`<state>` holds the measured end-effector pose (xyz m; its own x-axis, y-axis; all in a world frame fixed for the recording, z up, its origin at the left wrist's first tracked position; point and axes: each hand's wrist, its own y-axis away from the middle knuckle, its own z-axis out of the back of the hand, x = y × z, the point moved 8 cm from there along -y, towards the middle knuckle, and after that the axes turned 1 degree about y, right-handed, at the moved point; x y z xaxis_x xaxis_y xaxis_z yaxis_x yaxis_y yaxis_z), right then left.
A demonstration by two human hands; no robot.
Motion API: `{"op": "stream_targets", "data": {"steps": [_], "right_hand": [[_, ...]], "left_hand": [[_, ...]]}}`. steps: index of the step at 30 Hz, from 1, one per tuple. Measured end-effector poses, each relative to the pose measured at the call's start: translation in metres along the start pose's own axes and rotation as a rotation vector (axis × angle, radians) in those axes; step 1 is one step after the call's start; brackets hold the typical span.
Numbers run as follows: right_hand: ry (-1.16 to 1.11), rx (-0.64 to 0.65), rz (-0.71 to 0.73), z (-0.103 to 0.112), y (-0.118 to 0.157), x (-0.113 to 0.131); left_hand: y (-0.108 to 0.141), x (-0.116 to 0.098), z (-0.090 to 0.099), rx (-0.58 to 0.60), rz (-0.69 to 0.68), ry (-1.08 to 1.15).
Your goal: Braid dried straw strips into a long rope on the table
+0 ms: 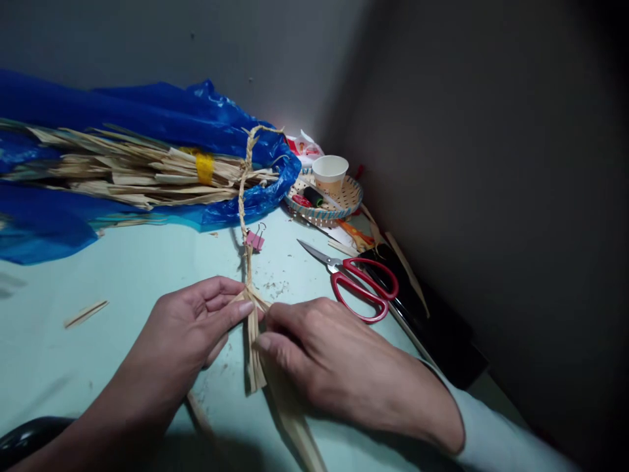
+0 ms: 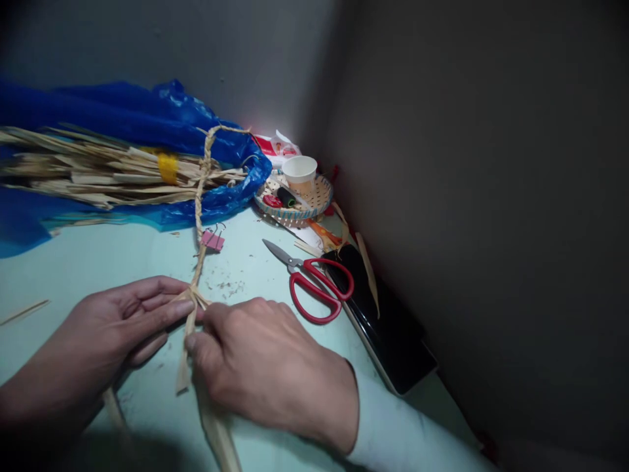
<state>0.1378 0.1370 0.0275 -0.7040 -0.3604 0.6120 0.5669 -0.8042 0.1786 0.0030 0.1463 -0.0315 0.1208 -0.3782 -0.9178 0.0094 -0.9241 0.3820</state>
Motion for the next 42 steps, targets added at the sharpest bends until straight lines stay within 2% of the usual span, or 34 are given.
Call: {"op": "stream_targets", "data": {"steps": [5,13,16,18,22,26,30,35,39,42], "right_hand": [[0.008,-0.202,-0.053,0.029,0.003,-0.010],[-0.031,-0.230,-0.011,0.028,-0.001,-0.007],[-0.091,-0.284,-0.003,0.030,-0.003,-0.007],[-0.209,-0.271,0.036,0.024,-0.007,-0.007],[-0.395,-0.158,0.108,0.001,-0.018,-0.007],[-0.412,-0.202,0.087,-0.005,-0.021,-0.011],[-0.361,-0.282,0.050,-0.002,-0.019,-0.013],[-0.122,-0.442,0.052,0.006,-0.013,-0.012],[0.144,-0.597,0.144,0.008,-0.001,0.000],[0.313,-0.664,0.233,0.002,0.008,0.014]], "left_hand": [[0.003,-0.004,-0.001,-0.028,0.002,-0.020],[0.001,-0.003,-0.003,0.041,-0.009,0.025],[0.001,-0.004,-0.004,0.054,-0.018,0.030],[0.002,-0.006,-0.006,0.075,-0.024,0.030],[0.004,-0.009,-0.009,0.099,-0.045,0.006],[0.002,-0.008,-0.009,0.074,-0.040,0.007],[-0.003,-0.006,-0.007,0.073,-0.064,0.003],[-0.005,-0.008,0.000,0.041,-0.158,-0.228],[-0.007,-0.011,0.003,0.006,-0.211,-0.357],[-0.008,-0.012,0.003,-0.013,-0.233,-0.390]]}}
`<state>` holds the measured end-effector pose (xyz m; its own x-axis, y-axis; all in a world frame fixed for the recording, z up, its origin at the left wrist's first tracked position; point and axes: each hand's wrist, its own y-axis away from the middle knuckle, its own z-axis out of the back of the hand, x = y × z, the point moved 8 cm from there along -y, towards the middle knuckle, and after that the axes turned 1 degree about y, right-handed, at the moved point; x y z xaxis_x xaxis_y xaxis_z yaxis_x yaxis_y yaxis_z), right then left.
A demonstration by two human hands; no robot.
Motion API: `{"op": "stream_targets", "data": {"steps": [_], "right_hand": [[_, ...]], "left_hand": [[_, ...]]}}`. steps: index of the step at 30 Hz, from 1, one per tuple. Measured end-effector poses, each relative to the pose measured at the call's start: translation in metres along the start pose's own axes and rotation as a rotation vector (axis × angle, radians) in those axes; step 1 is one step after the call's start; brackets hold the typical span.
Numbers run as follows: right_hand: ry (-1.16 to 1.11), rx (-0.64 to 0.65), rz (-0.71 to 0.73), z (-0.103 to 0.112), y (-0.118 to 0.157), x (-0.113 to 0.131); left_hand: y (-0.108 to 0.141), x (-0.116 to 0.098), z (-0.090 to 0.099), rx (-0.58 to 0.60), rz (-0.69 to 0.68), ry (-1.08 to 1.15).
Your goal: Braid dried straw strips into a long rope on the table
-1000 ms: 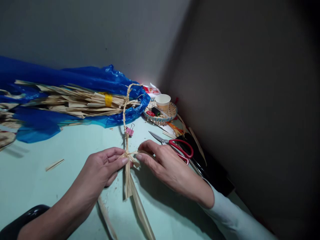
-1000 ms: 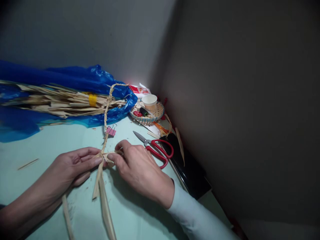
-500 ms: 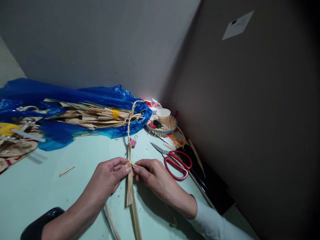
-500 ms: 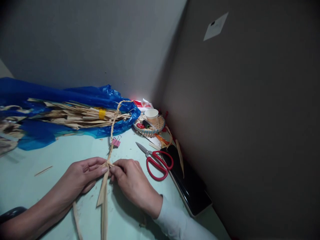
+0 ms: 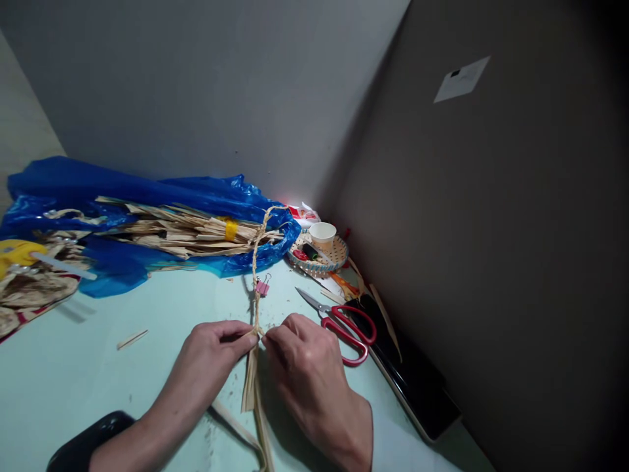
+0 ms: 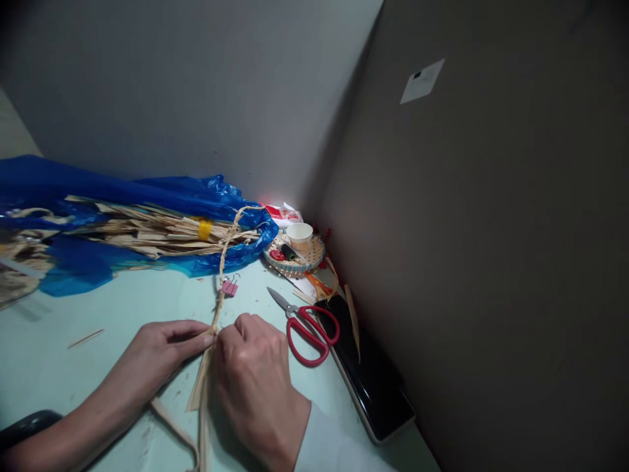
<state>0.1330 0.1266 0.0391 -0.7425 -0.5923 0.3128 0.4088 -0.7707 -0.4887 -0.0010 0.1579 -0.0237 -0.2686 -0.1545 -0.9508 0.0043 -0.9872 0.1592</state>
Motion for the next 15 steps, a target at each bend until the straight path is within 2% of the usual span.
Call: {"op": "stream_targets", "data": {"steps": [3,5,10,15], "right_hand": [[-0.009,0.004,0.014,-0.004,0.003,0.009],[-0.139,0.047,-0.079,-0.009,0.002,0.007],[-0.464,0.157,-0.416,-0.022,0.000,-0.010],[-0.587,0.158,-0.482,-0.024,-0.001,-0.010]], "left_hand": [[0.001,-0.001,0.000,-0.010,-0.006,-0.022],[0.001,-0.002,-0.001,0.000,-0.003,-0.031],[-0.001,0.001,-0.002,0.018,-0.006,-0.029],[0.000,0.002,-0.005,0.060,0.050,0.132]]}}
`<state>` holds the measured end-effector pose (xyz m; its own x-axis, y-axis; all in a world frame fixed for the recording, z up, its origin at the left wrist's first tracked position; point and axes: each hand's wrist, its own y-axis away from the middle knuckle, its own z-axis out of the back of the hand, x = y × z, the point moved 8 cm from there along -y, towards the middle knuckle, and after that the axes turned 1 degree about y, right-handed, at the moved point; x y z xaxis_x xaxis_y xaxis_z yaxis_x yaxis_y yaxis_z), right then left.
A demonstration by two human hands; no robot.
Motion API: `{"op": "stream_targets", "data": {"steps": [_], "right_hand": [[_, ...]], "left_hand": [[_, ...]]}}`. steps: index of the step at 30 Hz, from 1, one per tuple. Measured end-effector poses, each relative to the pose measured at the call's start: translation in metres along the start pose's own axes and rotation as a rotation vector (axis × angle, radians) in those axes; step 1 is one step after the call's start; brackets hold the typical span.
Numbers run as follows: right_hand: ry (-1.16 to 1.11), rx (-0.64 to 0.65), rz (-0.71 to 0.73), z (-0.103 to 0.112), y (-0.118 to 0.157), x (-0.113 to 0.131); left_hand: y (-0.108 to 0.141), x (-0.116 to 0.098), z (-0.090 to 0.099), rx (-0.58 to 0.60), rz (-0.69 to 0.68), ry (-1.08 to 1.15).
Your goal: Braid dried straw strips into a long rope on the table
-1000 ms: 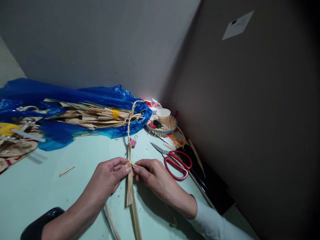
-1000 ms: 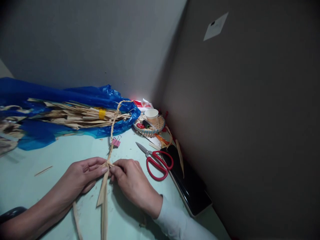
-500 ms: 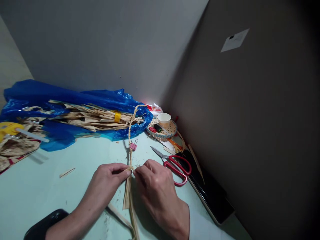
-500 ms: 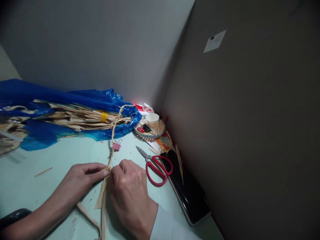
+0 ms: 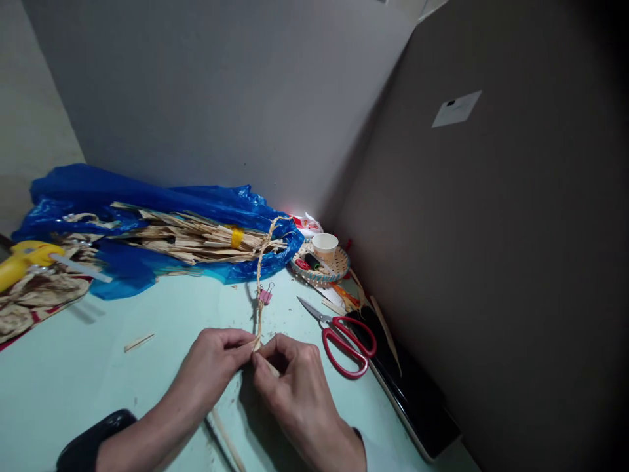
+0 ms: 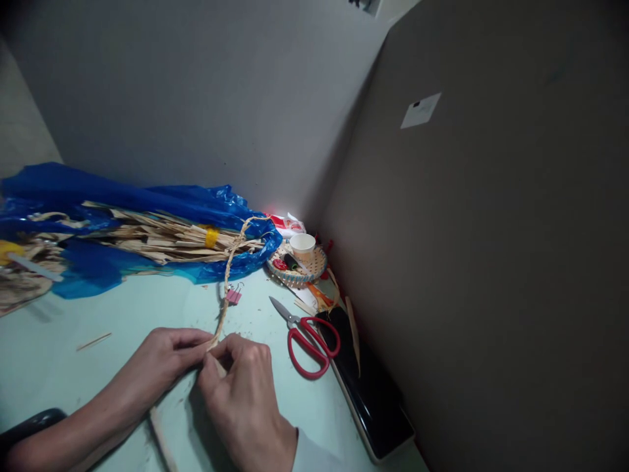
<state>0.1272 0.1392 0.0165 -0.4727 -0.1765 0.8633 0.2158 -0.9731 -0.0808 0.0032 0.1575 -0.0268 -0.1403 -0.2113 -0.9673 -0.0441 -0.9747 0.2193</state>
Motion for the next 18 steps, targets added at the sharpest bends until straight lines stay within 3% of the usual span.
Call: {"op": "stream_targets", "data": {"steps": [5,9,14,18], "right_hand": [[-0.005,0.022,0.074,-0.003,0.003,0.005],[0.067,0.029,0.197,-0.004,0.009,0.012],[0.297,-0.031,0.351,-0.010,0.013,0.013],[0.473,-0.013,0.446,-0.012,0.017,0.022]], "left_hand": [[0.004,-0.003,-0.004,0.034,0.091,0.139],[0.004,-0.006,-0.003,0.091,0.068,0.144],[0.007,-0.005,-0.007,0.209,0.085,0.220],[0.008,-0.005,-0.004,0.169,0.063,0.207]]}}
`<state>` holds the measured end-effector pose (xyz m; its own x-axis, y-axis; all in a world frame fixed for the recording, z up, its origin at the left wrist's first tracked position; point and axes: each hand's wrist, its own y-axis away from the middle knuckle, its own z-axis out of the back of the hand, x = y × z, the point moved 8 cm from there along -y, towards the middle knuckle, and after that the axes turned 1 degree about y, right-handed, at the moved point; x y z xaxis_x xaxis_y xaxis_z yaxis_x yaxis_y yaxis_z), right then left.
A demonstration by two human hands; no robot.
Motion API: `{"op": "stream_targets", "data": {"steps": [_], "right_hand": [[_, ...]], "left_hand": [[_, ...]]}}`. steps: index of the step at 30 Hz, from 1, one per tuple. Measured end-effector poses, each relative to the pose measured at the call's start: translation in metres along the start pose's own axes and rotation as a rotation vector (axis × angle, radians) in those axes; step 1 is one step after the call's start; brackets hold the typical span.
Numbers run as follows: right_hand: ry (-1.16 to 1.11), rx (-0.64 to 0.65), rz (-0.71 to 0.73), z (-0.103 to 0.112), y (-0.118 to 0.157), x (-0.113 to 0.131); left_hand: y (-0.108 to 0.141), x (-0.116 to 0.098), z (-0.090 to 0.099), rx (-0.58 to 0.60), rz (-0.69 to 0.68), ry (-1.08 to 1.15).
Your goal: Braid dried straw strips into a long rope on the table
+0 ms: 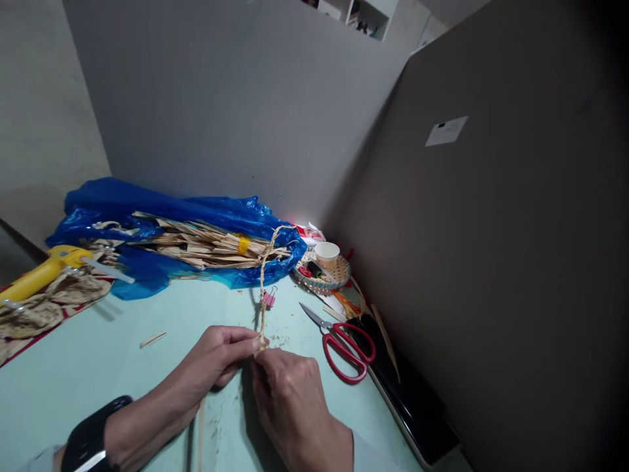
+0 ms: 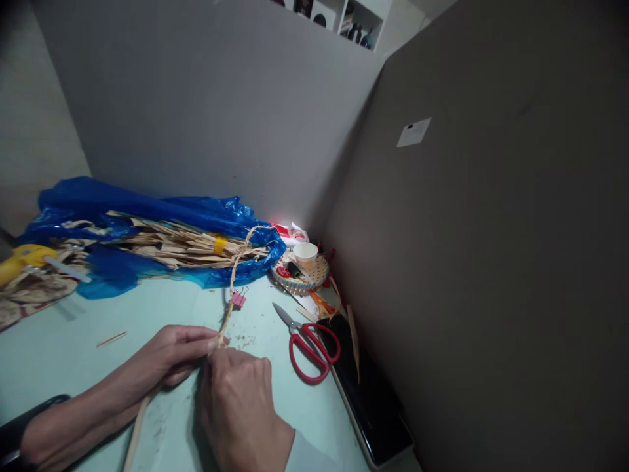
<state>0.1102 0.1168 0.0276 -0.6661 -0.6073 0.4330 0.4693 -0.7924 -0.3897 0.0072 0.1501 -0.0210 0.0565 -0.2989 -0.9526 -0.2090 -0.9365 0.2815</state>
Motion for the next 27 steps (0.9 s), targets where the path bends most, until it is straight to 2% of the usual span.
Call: {"op": "stream_targets", "data": {"steps": [3,5,6,10,14,22,24,27], "right_hand": [[-0.136,0.100,-0.110,0.010,-0.007,-0.008],[-0.209,0.026,-0.211,0.026,-0.014,-0.021],[-0.256,0.030,-0.235,0.028,-0.017,-0.026],[-0.449,0.242,-0.200,0.007,-0.021,-0.029],[-0.331,0.232,-0.152,0.001,-0.019,-0.026],[-0.202,0.284,-0.065,0.003,-0.018,-0.021],[-0.180,0.312,-0.029,0.003,-0.019,-0.021],[-0.132,0.275,-0.039,0.006,-0.023,-0.025]], "left_hand": [[0.000,0.002,0.001,-0.024,-0.007,-0.003],[-0.001,0.004,0.001,-0.018,-0.006,0.006],[-0.001,0.004,0.001,-0.021,-0.015,0.003],[-0.002,0.004,-0.002,-0.002,-0.012,-0.033],[0.000,-0.007,-0.005,-0.017,-0.087,-0.130],[0.003,-0.016,0.002,-0.087,-0.228,-0.577],[0.003,-0.016,0.000,-0.060,-0.224,-0.595],[0.001,-0.011,-0.003,-0.020,-0.147,-0.495]]}}
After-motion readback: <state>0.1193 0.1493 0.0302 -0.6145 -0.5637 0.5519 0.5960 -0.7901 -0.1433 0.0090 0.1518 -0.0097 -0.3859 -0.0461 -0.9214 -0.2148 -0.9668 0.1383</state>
